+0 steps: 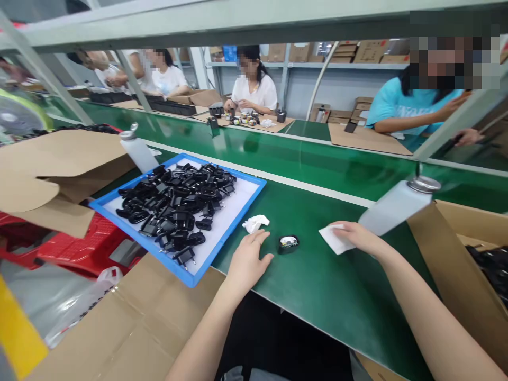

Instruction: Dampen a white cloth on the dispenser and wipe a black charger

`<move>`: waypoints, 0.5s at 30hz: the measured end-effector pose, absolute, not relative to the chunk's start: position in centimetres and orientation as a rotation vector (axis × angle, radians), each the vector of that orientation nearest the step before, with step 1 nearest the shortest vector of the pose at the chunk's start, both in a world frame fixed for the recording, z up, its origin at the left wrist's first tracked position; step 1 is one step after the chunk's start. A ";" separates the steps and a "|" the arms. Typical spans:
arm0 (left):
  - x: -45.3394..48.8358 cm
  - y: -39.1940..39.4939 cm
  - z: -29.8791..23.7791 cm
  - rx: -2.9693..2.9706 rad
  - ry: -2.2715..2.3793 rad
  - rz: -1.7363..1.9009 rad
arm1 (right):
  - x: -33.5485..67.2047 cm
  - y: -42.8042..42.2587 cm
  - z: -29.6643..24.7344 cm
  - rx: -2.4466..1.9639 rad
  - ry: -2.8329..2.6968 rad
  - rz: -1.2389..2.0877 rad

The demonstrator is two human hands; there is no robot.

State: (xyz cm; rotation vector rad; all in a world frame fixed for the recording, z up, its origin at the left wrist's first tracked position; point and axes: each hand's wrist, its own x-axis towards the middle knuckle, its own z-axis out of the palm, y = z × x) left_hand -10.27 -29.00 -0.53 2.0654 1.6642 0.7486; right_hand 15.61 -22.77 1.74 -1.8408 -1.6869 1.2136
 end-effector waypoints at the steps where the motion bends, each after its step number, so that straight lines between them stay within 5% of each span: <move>1: -11.6 -29.3 0.0 2.072 1.767 0.770 | 15.8 -22.5 1.6 -1.926 -1.752 1.069; 7: -19.2 -29.5 1.9 1.891 2.593 0.729 | 16.9 -21.0 0.1 -2.007 -1.934 0.399; 15: -21.3 -26.1 1.8 2.048 2.525 0.184 | 16.0 -22.1 -0.2 -1.628 -2.110 0.215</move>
